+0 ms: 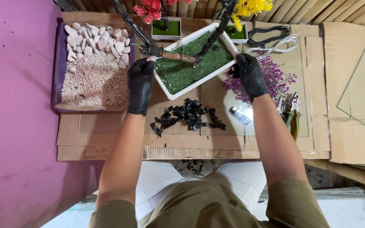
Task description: The person wraps black tape around the branches of a small bonsai tree in a white rectangular pot. They use a lighter to heat the tape ends and secure them, then trim the excess tape with scissors. The person also handles a pile of black tape scraps on the table.
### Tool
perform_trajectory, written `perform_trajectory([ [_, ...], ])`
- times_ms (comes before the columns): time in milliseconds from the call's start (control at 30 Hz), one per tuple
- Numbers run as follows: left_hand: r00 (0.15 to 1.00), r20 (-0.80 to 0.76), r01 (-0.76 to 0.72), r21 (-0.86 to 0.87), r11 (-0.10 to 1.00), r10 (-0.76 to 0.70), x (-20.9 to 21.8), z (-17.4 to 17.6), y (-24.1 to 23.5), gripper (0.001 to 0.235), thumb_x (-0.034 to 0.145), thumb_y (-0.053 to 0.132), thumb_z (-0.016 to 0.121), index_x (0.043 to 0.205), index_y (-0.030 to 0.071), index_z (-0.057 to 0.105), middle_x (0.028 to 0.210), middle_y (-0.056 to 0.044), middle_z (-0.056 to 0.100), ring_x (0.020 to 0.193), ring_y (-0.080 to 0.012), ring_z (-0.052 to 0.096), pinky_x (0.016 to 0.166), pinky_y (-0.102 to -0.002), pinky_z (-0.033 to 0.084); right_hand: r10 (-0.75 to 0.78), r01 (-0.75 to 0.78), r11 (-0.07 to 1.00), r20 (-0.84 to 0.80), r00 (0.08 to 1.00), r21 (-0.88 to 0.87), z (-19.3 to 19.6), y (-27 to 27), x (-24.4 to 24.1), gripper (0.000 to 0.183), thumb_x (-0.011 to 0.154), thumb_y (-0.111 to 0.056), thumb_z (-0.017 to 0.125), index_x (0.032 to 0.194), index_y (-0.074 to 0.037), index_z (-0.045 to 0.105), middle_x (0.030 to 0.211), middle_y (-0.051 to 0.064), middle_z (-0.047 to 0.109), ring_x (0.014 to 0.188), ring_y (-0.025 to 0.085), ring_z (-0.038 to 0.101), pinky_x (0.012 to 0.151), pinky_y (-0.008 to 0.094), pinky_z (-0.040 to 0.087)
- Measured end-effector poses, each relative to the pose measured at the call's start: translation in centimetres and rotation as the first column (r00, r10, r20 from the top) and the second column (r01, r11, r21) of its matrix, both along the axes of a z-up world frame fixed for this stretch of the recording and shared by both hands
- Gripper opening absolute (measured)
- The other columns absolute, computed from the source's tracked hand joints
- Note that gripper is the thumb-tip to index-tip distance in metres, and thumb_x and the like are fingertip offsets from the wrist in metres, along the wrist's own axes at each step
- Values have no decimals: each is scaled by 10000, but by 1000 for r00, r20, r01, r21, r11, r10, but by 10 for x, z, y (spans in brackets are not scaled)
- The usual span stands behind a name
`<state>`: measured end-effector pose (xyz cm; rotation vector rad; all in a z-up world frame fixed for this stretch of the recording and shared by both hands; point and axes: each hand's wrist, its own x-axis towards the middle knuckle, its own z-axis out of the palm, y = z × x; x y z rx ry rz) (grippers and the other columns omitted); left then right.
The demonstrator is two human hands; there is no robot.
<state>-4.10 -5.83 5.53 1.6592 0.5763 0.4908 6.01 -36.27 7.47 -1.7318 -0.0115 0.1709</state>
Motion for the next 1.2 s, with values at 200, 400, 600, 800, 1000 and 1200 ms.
perform_trajectory([
  [200, 999, 4, -45, -21, 999, 45, 0, -16, -5, 94, 895, 302, 777, 867, 225, 732, 753, 41, 678, 770, -110, 608, 813, -292, 489, -83, 86, 994, -43, 996, 69, 0, 5, 26, 282, 1038, -324, 645, 947, -58, 667, 648, 88, 619, 595, 170, 732, 534, 275, 658],
  [400, 997, 15, -69, -89, 994, 70, -2, -33, -21, 146, 900, 324, 752, 806, 215, 727, 680, 35, 691, 717, -105, 637, 763, -295, 466, -209, 201, 963, 27, 977, 177, -33, 8, 42, 308, 1023, -334, 664, 917, -46, 661, 638, 106, 607, 604, 187, 732, 551, 314, 672],
  [600, 997, 13, -66, -234, 970, 71, -4, -34, -23, 120, 886, 253, 752, 801, 185, 700, 668, 15, 672, 605, -109, 645, 624, -251, 491, -104, 106, 968, -21, 994, 226, -6, 40, -35, 756, 976, -216, 751, 1516, 29, 282, 838, 140, 658, 661, 239, 757, 578, 344, 681],
  [800, 993, 78, -60, -308, 949, 88, -21, 4, -38, 122, 881, 188, 780, 870, 103, 693, 699, -31, 639, 608, -121, 637, 603, -255, 514, -122, 122, 954, -19, 992, 272, -22, 49, -13, 713, 926, -32, 710, 1525, 7, 325, 844, 149, 587, 588, 308, 738, 521, 372, 685],
  [1000, 994, 103, 9, -452, 892, 42, -26, -2, -46, 218, 908, 205, 800, 1028, 58, 691, 878, -147, 704, 753, -215, 741, 707, -336, 629, -74, 75, 975, -13, 997, 207, -38, 35, 21, 708, 925, -42, 737, 1537, -70, 383, 885, 171, 648, 602, 337, 743, 453, 411, 676],
  [1200, 967, 241, 186, -436, 880, -85, -41, -25, -60, 140, 961, 204, 709, 1000, 76, 666, 879, -85, 723, 803, -220, 741, 749, -355, 640, 46, -45, 987, 2, 999, 152, -4, 27, 33, 515, 955, 66, 568, 1431, -131, 555, 867, 79, 610, 702, 254, 654, 552, 395, 651],
])
